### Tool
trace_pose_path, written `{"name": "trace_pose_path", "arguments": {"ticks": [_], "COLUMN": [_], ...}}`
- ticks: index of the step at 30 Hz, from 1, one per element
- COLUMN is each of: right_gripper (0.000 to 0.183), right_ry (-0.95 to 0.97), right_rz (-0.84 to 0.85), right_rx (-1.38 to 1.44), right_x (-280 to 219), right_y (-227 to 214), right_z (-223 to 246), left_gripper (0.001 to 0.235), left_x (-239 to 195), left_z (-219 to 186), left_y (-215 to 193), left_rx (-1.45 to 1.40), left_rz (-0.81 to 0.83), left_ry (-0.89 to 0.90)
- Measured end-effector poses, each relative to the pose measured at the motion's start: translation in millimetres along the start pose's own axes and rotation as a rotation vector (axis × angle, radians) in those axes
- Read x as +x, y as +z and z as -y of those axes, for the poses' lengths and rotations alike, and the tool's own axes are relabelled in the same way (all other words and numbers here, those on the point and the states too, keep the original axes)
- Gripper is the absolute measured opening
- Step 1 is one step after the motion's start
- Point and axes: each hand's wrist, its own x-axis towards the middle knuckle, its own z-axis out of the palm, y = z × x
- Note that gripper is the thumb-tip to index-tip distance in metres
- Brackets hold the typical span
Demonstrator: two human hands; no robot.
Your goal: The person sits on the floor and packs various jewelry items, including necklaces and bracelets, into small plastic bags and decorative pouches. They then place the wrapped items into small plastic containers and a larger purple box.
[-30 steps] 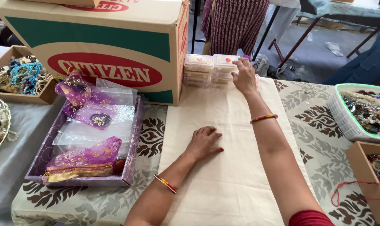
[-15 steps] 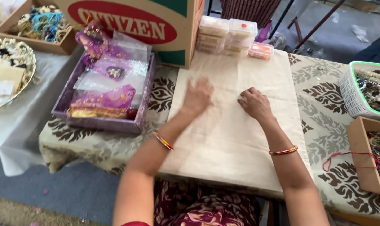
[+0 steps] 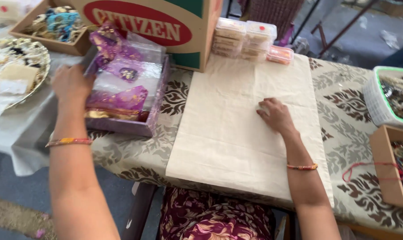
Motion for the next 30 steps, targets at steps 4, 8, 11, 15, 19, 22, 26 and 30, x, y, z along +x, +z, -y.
{"name": "trace_pose_path", "arguments": {"ticks": [4,8,11,15,19,22,26,30], "right_gripper": [0.037,0.034,0.036,0.041,0.030,0.046,0.030,0.029], "right_ry": [0.132,0.448,0.642,0.849,1.193,1.161,0.996,1.142], "right_rz": [-0.298,-0.313,-0.175,-0.125,0.094,0.521,0.380,0.108], "right_rx": [0.017,-0.435,-0.616,-0.580,-0.449,-0.456,-0.548,-0.391], "right_x": [-23,-89,-135,-162,-173,-204,-253,-277], "right_y": [-71,-161,-193,-213,-221,-215,-215,-244], "right_z": [-47,-135,-224,-294,-272,-267,-280,-275], "left_gripper": [0.038,0.029,0.030,0.035,0.043,0.041,0.040,0.034], "left_x": [-27,-38,-56,-86,-119,-134,-143,-150], "left_z": [5,-34,-116,-249,-345,-387,-414,-418], "left_y": [-10,-58,-114,-134,-84,-47,-11,-2], "left_rx": [-0.147,-0.255,-0.389,-0.709,-0.666,-0.689,-0.659,-0.584], "left_rz": [-0.051,-0.197,-0.258,-0.094,0.071,0.220,0.332,0.357], "left_ry": [0.091,0.209,0.346,0.617,0.857,0.927,0.955,0.887]}}
